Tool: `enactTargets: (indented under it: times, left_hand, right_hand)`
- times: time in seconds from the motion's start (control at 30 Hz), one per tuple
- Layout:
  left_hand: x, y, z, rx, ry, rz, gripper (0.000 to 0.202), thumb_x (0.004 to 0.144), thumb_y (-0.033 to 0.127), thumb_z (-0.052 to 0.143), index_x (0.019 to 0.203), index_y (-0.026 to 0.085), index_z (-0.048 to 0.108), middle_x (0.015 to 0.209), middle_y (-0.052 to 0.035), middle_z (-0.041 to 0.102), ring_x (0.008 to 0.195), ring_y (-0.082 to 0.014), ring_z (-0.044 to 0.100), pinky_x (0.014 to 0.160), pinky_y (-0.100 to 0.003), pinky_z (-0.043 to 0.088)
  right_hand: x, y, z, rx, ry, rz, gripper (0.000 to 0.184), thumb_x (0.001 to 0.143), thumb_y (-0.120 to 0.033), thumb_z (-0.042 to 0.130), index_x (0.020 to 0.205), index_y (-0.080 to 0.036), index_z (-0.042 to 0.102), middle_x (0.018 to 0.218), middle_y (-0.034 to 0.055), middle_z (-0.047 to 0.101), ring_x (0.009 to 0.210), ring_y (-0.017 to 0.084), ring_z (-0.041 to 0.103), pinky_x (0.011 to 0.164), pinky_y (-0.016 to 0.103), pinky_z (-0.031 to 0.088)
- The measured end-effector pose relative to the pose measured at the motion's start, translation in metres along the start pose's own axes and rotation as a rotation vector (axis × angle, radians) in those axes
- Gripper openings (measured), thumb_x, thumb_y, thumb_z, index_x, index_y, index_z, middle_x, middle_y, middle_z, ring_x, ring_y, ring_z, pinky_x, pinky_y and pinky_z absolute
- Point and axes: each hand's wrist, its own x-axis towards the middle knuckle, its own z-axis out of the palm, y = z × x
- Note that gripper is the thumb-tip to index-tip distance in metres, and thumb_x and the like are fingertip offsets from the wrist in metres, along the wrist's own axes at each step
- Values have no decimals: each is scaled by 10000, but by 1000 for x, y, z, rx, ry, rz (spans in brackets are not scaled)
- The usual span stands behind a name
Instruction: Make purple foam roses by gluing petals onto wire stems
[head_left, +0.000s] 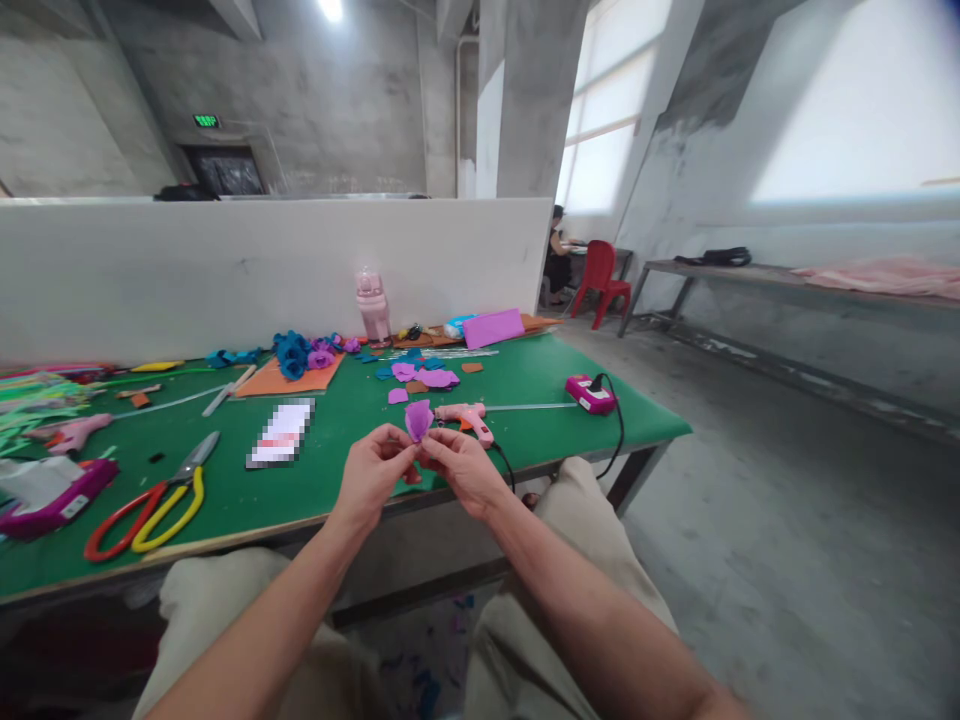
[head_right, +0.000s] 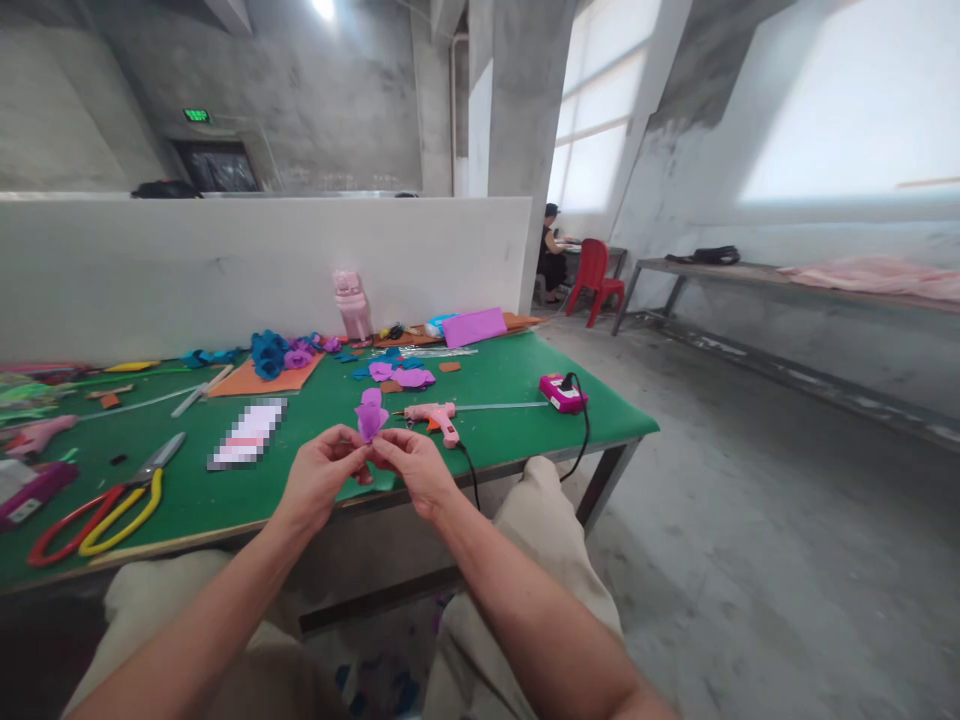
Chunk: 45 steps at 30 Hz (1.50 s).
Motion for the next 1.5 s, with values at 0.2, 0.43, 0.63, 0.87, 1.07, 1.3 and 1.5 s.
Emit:
enactTargets:
  times: [0.2, 0.43, 0.63, 0.87, 1.07, 1.3, 1.5]
  left_hand:
    - [0, 0, 1, 51, -4, 23, 188, 661, 274, 675, 665, 166, 521, 480, 48, 575, 425, -98, 544, 449, -193, 414]
    - [7, -7, -8, 181, 52, 82, 209, 643, 350, 696, 695, 156, 638, 595, 2, 625, 545, -113, 554, 535, -206, 436]
    - [10, -9, -8, -118, 1, -39, 250, 658, 341, 699, 800, 136, 687, 754, -49, 665, 691, -137, 583, 649, -233, 469]
    - [8, -9, -3, -253, -93, -78, 186, 658, 289, 708, 765, 139, 684, 657, -12, 638, 609, -111, 568, 627, -232, 477]
    - [9, -10, -4, -277, -37, -87, 165, 623, 246, 738, 744, 144, 692, 692, -9, 664, 622, -92, 579, 641, -201, 468]
    - [8, -7, -4, -285, -27, -102, 177, 605, 258, 748, 725, 144, 686, 698, -13, 657, 618, -97, 577, 635, -210, 478]
    - [9, -7, -4, -273, -21, -99, 203, 594, 262, 754, 739, 140, 681, 706, -19, 651, 620, -106, 577, 620, -223, 483]
  right_hand:
    - [-1, 2, 2, 70, -20, -6, 212, 618, -325, 748, 689, -160, 635, 642, -37, 595, 592, 58, 522, 637, 197, 428]
    - [3, -2, -4, 46, 96, -46, 274, 588, -378, 758, 665, -162, 607, 725, -13, 639, 656, 71, 563, 604, 175, 453]
    - [0, 2, -1, 53, 39, 7, 305, 620, -398, 737, 721, -182, 546, 571, -49, 597, 429, 45, 496, 433, 158, 428]
    - [0, 8, 2, 66, -14, -4, 304, 630, -389, 733, 720, -171, 541, 561, -49, 599, 408, 33, 496, 421, 142, 438]
    - [-3, 7, 3, 81, -36, 31, 290, 636, -360, 734, 716, -170, 530, 551, -51, 602, 402, 36, 497, 414, 140, 435]
    - [-5, 5, 3, 64, -36, 56, 295, 631, -367, 734, 714, -175, 527, 536, -54, 592, 399, 40, 486, 416, 154, 441]
    - [-6, 5, 5, 4, -6, 16, 291, 629, -380, 725, 705, -175, 534, 539, -49, 599, 400, 42, 483, 414, 160, 439]
